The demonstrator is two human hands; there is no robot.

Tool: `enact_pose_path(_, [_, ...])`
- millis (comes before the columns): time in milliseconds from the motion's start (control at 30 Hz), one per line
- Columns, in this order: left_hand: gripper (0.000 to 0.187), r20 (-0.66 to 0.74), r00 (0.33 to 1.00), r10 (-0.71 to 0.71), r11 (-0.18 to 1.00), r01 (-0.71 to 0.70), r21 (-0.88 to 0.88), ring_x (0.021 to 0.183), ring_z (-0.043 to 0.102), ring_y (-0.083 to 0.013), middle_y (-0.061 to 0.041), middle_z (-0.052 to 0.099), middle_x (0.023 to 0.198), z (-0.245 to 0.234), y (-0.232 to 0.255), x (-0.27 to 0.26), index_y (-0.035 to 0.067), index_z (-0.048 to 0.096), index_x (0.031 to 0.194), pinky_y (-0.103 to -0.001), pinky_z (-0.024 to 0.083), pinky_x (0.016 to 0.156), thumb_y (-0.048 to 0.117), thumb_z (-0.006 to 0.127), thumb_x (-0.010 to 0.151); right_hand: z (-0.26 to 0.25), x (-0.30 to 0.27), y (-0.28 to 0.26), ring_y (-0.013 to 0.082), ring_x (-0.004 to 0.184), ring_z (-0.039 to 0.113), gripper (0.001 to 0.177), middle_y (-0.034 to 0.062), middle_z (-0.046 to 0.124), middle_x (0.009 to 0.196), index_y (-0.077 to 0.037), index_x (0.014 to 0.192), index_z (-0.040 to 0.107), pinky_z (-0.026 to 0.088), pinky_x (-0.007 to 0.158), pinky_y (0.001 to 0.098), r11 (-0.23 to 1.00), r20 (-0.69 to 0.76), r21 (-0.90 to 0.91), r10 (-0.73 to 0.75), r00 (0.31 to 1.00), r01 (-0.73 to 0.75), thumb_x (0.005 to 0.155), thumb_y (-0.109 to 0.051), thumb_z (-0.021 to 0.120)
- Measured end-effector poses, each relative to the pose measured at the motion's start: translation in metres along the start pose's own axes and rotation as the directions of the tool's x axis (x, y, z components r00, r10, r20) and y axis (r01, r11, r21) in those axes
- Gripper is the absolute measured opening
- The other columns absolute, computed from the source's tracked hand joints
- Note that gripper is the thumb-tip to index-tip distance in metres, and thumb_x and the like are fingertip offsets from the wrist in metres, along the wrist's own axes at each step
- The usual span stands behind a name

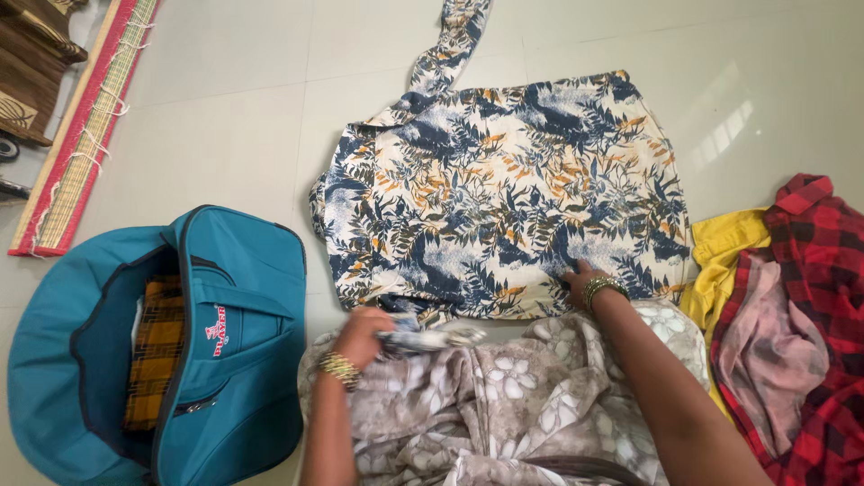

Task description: The person smooths out a shirt on the floor and begins folding it while sitting next to a pile of other garments.

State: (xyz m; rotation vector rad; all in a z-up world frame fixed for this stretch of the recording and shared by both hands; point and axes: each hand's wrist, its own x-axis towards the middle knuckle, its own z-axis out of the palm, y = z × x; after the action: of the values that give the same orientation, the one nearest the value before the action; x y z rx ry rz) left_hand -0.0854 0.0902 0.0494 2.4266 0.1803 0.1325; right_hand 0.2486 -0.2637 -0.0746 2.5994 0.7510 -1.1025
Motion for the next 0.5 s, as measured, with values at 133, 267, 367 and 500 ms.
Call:
enact_pose_path(133, [0.041, -0.283, 0.956, -0.076, 0.994, 0.096, 0.058, 0.101, 0.066, -0.0293, -0.008, 0.075, 0.098, -0.081, 0.003, -0.047, 0.006, 0.067, 0.076, -0.04, 0.051, 0.089, -0.024, 0.052, 0.052, -0.003, -0.003, 0.0, 0.0362, 0.145, 0.043, 0.073, 0.0066, 0.014, 0.171, -0.042, 0.151, 0.044, 0.041, 0.118, 0.0429, 0.998, 0.046, 0.054, 0.028, 0.999, -0.031, 0.086, -0.036, 0.077])
enact_pose_path(267, [0.031, -0.493, 0.846, -0.203, 0.857, 0.397, 0.329, 0.099, 0.065, -0.0331, -0.005, 0.074, 0.099, -0.124, 0.023, -0.068, 0.016, 0.072, 0.077, -0.043, 0.051, 0.09, -0.012, 0.061, 0.068, 0.001, 0.001, 0.0, 0.0371, 0.149, 0.038, 0.07, 0.0038, 0.01, 0.173, -0.042, 0.152, 0.044, 0.037, 0.121, 0.0452, 0.995, 0.048, 0.087, 0.036, 0.998, -0.04, 0.089, -0.036, 0.072])
enact_pose_path(367, [0.027, -0.514, 0.743, -0.428, 0.644, 0.65, 0.403, 0.101, 0.067, -0.0351, -0.004, 0.075, 0.107, -0.125, 0.019, -0.073, 0.021, 0.078, 0.083, -0.046, 0.054, 0.09, -0.001, 0.064, 0.077, 0.004, 0.004, -0.001, 0.0384, 0.153, 0.027, 0.077, 0.0037, 0.003, 0.173, -0.041, 0.154, 0.039, 0.033, 0.122, 0.0479, 0.991, 0.062, 0.125, 0.036, 0.997, -0.043, 0.087, -0.031, 0.076])
enact_pose_path(500, [0.026, -0.187, 0.635, -0.75, 0.493, 0.724, 0.482, 0.111, 0.067, -0.0373, -0.013, 0.074, 0.117, -0.108, -0.014, -0.061, 0.023, 0.077, 0.108, -0.048, 0.054, 0.096, 0.016, 0.063, 0.088, 0.007, 0.001, -0.007, 0.0399, 0.153, 0.025, 0.081, 0.0049, 0.004, 0.173, -0.039, 0.156, 0.037, 0.032, 0.123, 0.0474, 0.993, 0.055, 0.099, 0.055, 0.997, -0.06, 0.086, -0.033, 0.077])
